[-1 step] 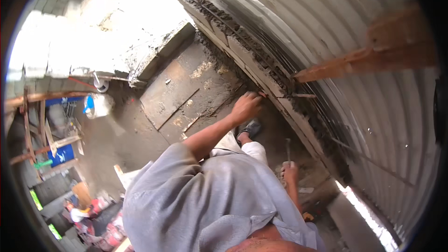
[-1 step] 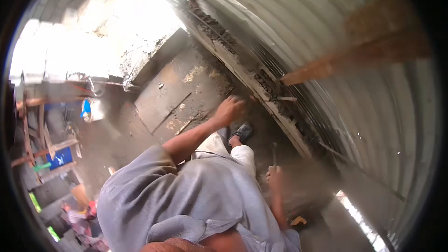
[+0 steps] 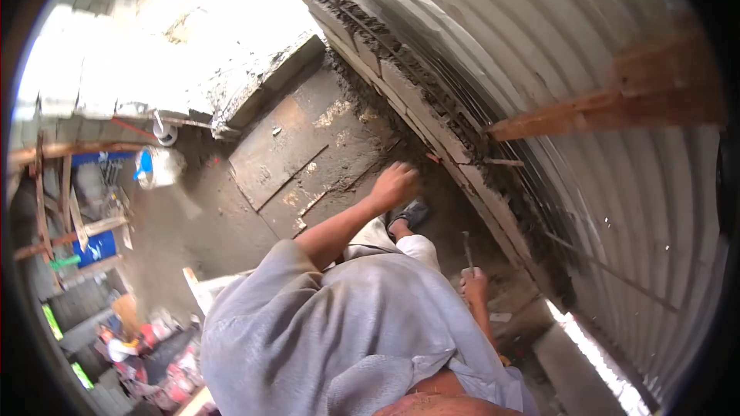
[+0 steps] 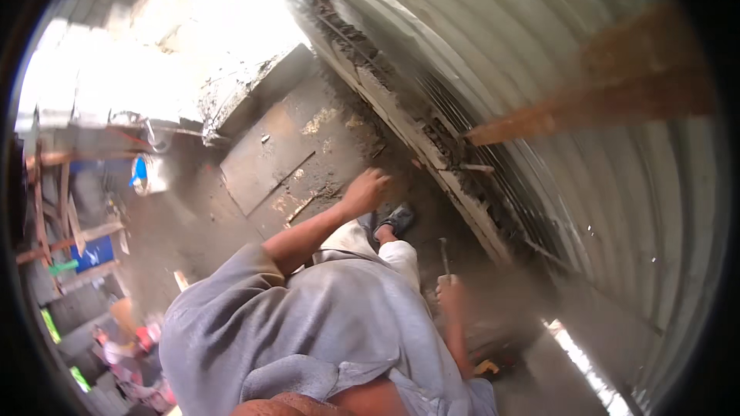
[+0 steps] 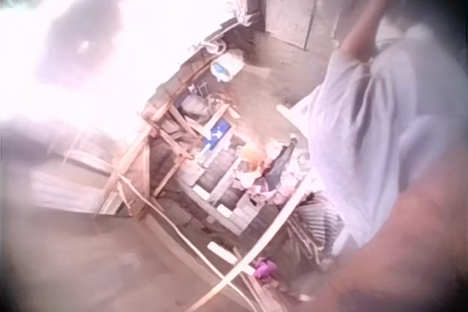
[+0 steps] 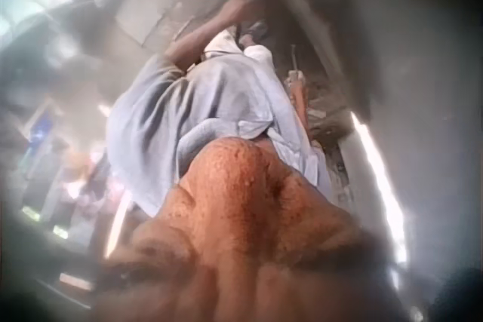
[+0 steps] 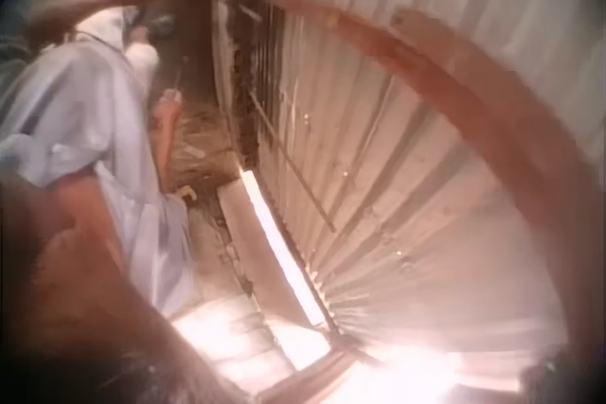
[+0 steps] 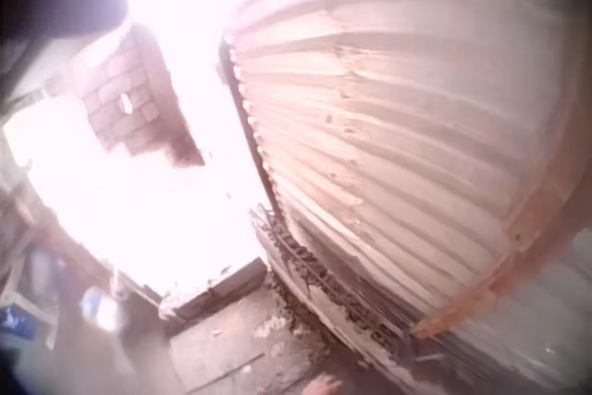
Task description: The recorder is seen tying rebar or metal structure to a corrugated roof element using wire and a tool.
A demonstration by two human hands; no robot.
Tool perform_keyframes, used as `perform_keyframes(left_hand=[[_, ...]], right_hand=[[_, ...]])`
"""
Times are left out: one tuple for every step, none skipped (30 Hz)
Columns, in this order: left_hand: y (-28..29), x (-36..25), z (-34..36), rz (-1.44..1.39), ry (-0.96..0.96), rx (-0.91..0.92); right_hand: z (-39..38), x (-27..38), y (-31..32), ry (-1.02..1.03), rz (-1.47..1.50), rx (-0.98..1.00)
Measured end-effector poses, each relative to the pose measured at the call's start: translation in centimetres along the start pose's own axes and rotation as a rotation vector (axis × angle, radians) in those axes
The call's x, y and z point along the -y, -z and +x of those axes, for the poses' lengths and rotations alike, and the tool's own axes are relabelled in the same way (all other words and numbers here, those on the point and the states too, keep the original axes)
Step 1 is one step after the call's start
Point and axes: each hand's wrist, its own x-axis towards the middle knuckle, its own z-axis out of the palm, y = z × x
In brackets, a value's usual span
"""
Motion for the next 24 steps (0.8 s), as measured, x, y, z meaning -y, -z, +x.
perform_keyframes(left_hand=[[-0.3,2.9,-4.0,0.133,0.115,0.19],[0.7,4.9,-7.5,0.109,0.198,0.252],[1.9,6.6,-11.6,0.084,0.312,0.301],[2.8,8.4,-14.8,0.102,0.369,0.35],[3.4,10.1,-17.9,0.116,0.44,0.399],[3.8,11.0,-20.3,0.168,0.535,0.346],[4.6,11.9,-23.1,0.225,0.644,0.295],[6.6,11.2,-25.2,0.159,0.765,0.199],[8.9,9.9,-26.6,0.1,0.877,0.1],[9.1,9.7,-27.8,0.074,0.949,-0.011],[8.7,9.1,-29.5,0.052,1.037,-0.13],[8.1,8.2,-31.2,0.058,1.037,-0.263],[7.1,6.4,-34.4,0.083,1.074,-0.405],[7.2,4.2,-35.1,0.081,1.145,-0.437],[8.6,1.3,-34.6,-0.019,1.213,-0.49],[8.8,-1.4,-35.1,-0.118,1.278,-0.549],[7.4,-3.3,-36.2,-0.124,1.328,-0.581],[5.7,-5.3,-37.2,-0.136,1.349,-0.637],[4.3,-6.9,-37.8,-0.147,1.356,-0.684],[4.9,-9.7,-37.9,-0.177,1.436,-0.706],[3.7,-11.7,-38.4,-0.18,1.466,-0.718],[2.2,-13.3,-39.0,-0.234,1.506,-0.773],[0.7,-14.8,-39.8,-0.287,1.549,-0.83],[-1.1,-16.0,-40.9,-0.291,1.574,-0.838]], right_hand=[[0.5,0.5,-0.7,0.031,-0.362,0.04],[0.1,2.3,-1.4,0.049,-0.406,0.05],[-1.1,6.0,-2.7,0.108,-0.458,0.078],[-2.3,9.0,-3.5,0.158,-0.51,0.106],[-2.8,10.8,-4.2,0.184,-0.579,0.155],[-3.0,12.2,-4.9,0.19,-0.626,0.154],[-3.3,13.9,-6.2,0.203,-0.676,0.163],[-3.9,15.9,-7.2,0.215,-0.7,0.18],[0.4,14.1,-6.7,0.402,-0.732,0.191],[4.7,11.9,-5.9,0.588,-0.76,0.175],[7.0,11.3,-6.1,0.776,-0.801,0.16],[10.0,12.0,-6.0,0.808,-0.838,0.23],[10.8,14.5,-8.0,0.698,-0.79,0.41],[11.7,16.5,-8.8,0.562,-0.741,0.534],[13.4,17.6,-9.4,0.575,-0.788,0.58],[15.4,18.4,-10.1,0.831,-0.905,0.596],[17.1,19.4,-10.7,1.093,-1.0,0.602],[18.2,20.8,-11.9,1.11,-1.028,0.654],[18.6,22.3,-13.6,1.036,-1.055,0.608],[18.6,23.5,-15.5,0.96,-1.076,0.555],[18.6,24.7,-16.7,0.964,-1.095,0.584],[18.7,25.8,-17.9,1.041,-1.08,0.622],[18.3,26.3,-18.8,1.115,-1.065,0.664],[17.8,26.4,-19.5,1.114,-1.08,0.689]])
